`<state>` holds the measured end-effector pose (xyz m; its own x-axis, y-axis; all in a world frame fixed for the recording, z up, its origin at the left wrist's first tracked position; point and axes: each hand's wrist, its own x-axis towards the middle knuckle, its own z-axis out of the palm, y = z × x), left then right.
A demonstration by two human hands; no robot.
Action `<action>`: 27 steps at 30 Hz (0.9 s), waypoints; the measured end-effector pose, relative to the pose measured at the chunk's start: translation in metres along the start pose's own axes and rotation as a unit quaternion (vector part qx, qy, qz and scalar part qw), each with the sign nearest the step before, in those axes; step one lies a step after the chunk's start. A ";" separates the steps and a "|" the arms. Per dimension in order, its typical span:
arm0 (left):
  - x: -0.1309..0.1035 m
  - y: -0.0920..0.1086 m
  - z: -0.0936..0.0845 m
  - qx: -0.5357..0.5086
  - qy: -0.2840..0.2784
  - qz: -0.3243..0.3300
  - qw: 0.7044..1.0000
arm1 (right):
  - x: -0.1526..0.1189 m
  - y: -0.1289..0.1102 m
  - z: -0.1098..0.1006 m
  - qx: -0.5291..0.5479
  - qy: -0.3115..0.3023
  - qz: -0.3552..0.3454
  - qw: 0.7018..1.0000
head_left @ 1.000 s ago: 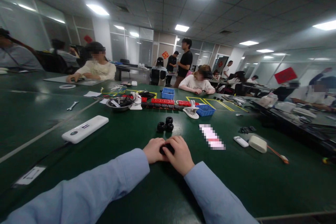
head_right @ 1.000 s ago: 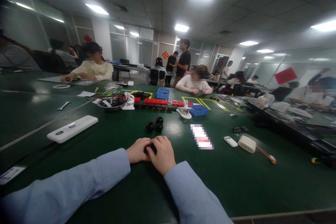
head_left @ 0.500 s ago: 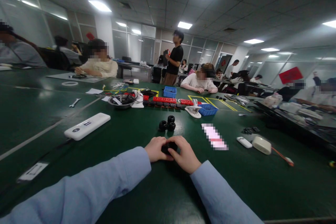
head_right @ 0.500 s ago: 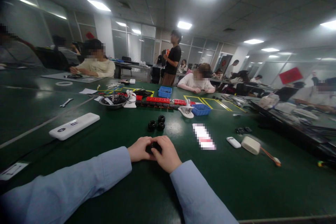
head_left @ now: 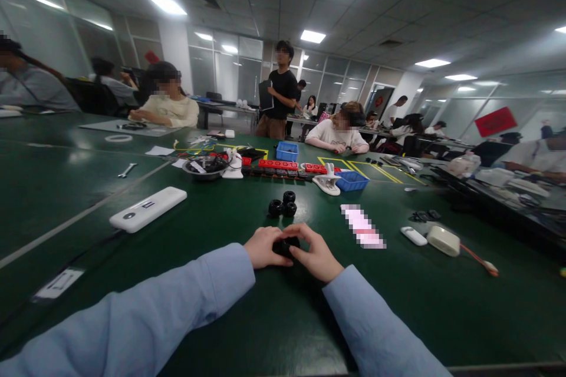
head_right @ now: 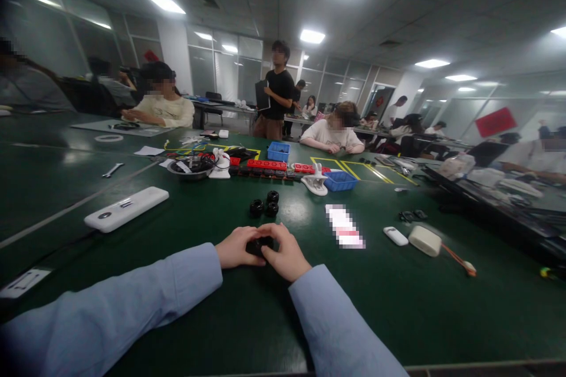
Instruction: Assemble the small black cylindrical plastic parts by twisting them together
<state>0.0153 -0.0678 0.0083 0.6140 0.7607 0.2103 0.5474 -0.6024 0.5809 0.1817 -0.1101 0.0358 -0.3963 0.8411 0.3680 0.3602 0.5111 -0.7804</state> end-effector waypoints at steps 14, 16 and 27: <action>0.002 -0.005 0.003 0.079 -0.020 0.010 0.997 | -0.003 -0.010 -0.004 -0.060 0.048 -0.044 0.996; 0.002 -0.005 0.003 0.081 -0.020 0.009 0.996 | -0.003 -0.009 -0.006 -0.082 0.096 -0.057 0.990; 0.002 -0.003 0.003 0.090 -0.017 0.010 0.996 | -0.004 -0.009 0.003 -0.367 0.087 0.030 0.926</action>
<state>0.0164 -0.0655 0.0041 0.6426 0.7416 0.1923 0.6260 -0.6530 0.4264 0.1775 -0.1184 0.0404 -0.2383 0.8548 0.4611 0.8787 0.3919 -0.2724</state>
